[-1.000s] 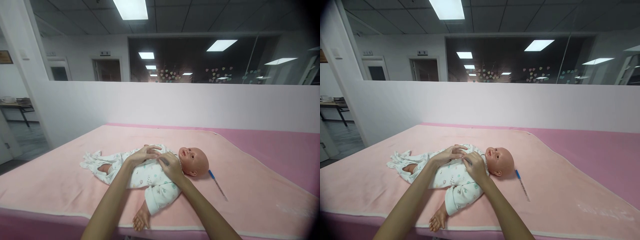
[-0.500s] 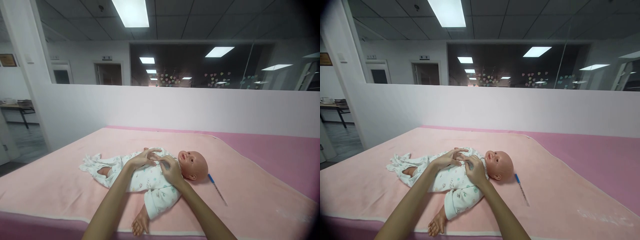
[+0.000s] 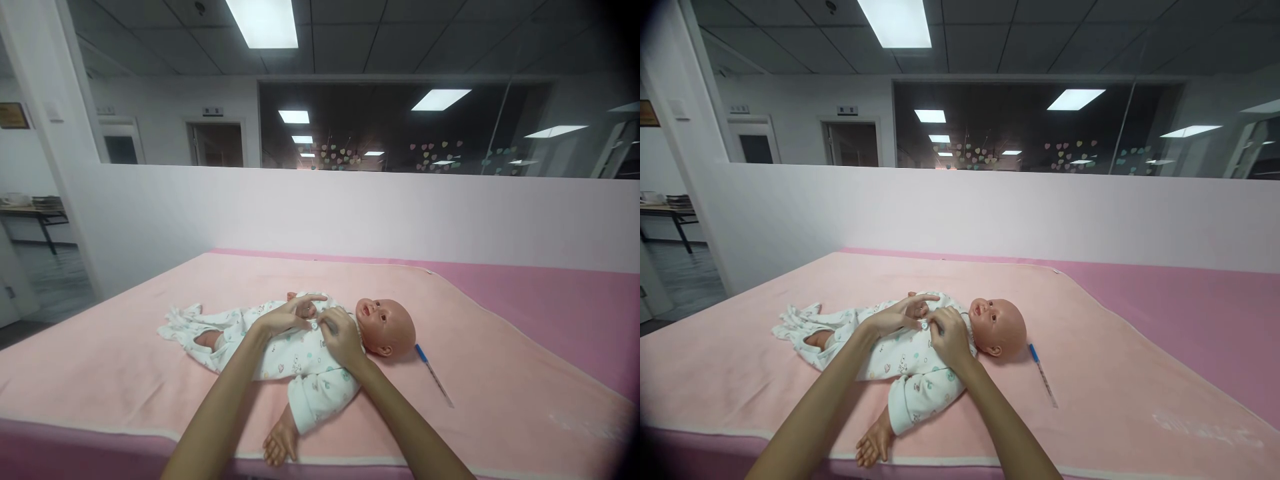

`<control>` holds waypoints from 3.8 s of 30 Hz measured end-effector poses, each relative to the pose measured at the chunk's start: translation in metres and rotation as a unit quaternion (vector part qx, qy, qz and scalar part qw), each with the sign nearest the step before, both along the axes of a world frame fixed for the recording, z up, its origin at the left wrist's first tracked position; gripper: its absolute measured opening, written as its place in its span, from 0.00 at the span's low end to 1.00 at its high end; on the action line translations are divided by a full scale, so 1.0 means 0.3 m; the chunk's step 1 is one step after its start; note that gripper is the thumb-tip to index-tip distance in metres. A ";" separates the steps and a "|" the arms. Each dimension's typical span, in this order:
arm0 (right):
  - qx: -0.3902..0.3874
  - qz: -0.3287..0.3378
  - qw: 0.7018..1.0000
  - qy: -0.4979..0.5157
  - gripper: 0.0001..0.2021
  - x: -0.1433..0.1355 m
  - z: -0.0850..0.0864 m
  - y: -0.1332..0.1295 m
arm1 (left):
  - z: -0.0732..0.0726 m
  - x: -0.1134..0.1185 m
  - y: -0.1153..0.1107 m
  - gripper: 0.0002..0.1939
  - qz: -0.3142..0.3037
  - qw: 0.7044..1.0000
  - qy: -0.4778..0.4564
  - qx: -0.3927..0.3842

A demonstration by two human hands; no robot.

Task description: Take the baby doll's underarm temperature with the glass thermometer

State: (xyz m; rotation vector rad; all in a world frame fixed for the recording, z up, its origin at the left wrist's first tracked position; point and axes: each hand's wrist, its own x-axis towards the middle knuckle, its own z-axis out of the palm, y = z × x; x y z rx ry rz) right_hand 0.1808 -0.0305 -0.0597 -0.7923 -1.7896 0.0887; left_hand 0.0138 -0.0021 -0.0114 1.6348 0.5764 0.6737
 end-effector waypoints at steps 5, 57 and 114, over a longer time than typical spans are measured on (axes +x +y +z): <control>0.027 -0.013 0.999 -0.030 0.09 0.004 0.001 -0.004 | 0.002 0.008 -0.007 0.35 0.002 1.000 -0.013 -0.010; 0.037 -0.036 0.977 -0.205 0.06 -0.114 0.071 -0.006 | 0.028 -0.160 0.017 0.24 0.018 0.995 0.102 0.007; -0.118 0.104 0.987 0.021 0.03 -0.123 0.051 -0.010 | 0.033 -0.157 -0.005 0.16 0.047 0.997 0.052 -0.027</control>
